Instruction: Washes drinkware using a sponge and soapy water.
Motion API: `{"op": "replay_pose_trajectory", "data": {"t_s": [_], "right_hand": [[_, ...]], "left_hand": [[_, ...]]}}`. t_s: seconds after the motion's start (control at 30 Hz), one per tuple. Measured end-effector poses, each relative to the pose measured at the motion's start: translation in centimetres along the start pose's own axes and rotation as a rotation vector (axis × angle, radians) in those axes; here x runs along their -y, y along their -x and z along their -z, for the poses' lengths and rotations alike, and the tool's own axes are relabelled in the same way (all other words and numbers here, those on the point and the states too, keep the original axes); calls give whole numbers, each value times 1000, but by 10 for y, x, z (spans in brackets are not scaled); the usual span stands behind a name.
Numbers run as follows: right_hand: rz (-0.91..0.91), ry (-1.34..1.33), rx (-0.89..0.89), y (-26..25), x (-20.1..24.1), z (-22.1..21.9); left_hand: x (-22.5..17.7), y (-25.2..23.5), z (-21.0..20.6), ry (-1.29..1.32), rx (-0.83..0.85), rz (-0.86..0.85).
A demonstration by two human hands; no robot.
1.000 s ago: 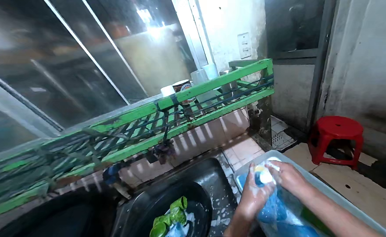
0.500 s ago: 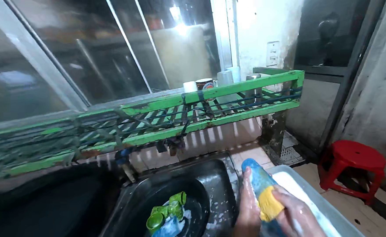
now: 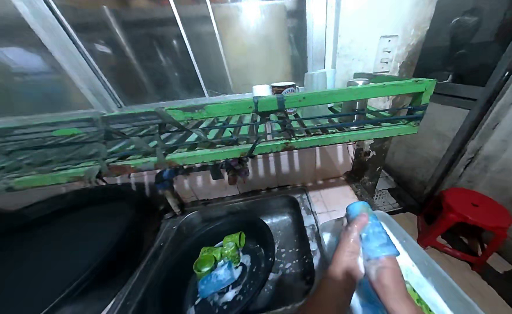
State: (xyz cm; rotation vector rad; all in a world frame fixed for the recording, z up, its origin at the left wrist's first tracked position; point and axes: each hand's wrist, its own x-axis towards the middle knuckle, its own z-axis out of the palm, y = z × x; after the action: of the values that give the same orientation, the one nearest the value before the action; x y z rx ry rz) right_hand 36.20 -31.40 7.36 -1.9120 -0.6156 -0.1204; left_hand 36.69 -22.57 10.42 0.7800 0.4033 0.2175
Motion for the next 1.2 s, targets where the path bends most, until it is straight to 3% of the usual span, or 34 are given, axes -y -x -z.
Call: {"op": "replay_pose_trajectory", "data": {"t_s": [0.07, 0.13, 0.17, 0.23, 0.33, 0.4, 0.43, 0.57, 0.7, 0.77, 0.83, 0.87, 0.93, 1.0, 1.03, 1.1, 1.17, 1.2], "right_hand": [[232, 395, 142, -4, -35, 9], [246, 396, 158, -8, -45, 13], [169, 290, 150, -10, -39, 14], [-175, -18, 118, -18, -22, 24], [-620, -418, 88, -39, 3, 49], [-714, -607, 226, -41, 7, 65], [-701, -666, 321, -40, 6, 73], [-671, -436, 568, -48, 13, 86], [-524, -235, 690, -66, 20, 121], [-435, -66, 653, -66, 23, 118], [-305, 134, 473, -56, 25, 89], [-182, 179, 312, -50, 17, 72], [-75, -38, 34, -49, -4, 52], [-147, -363, -52, -56, -15, 51], [-177, -371, -47, -59, -15, 53], [-106, -54, 69, -61, -4, 55], [68, 299, 185, -58, 11, 48], [123, 312, 163, -56, 12, 42]], "left_hand": [[11, 4, -10, -155, -175, -94], [17, 8, -14, -243, -248, -113], [16, 12, -13, -330, -210, -119], [11, 23, -5, -681, 0, -215], [16, 32, 12, -1393, 291, -729], [10, 29, 23, -1684, 393, -1020], [2, 24, 27, -1737, 460, -1074], [-31, 12, 35, -1914, 641, -858], [-51, 15, 36, -2034, 535, -631], [-49, 21, 25, -2064, 450, -496], [-41, 30, 2, -2007, 339, -336], [-37, 32, -6, -1909, 282, -247], [-30, 27, -5, -1430, 227, -60], [-23, 27, 7, -732, 235, 108], [-19, 29, 10, -551, 237, 151], [-11, 27, 12, -643, 256, 95], [2, 20, 8, -1094, 196, -139], [4, 19, 8, -1240, 150, -192]]}}
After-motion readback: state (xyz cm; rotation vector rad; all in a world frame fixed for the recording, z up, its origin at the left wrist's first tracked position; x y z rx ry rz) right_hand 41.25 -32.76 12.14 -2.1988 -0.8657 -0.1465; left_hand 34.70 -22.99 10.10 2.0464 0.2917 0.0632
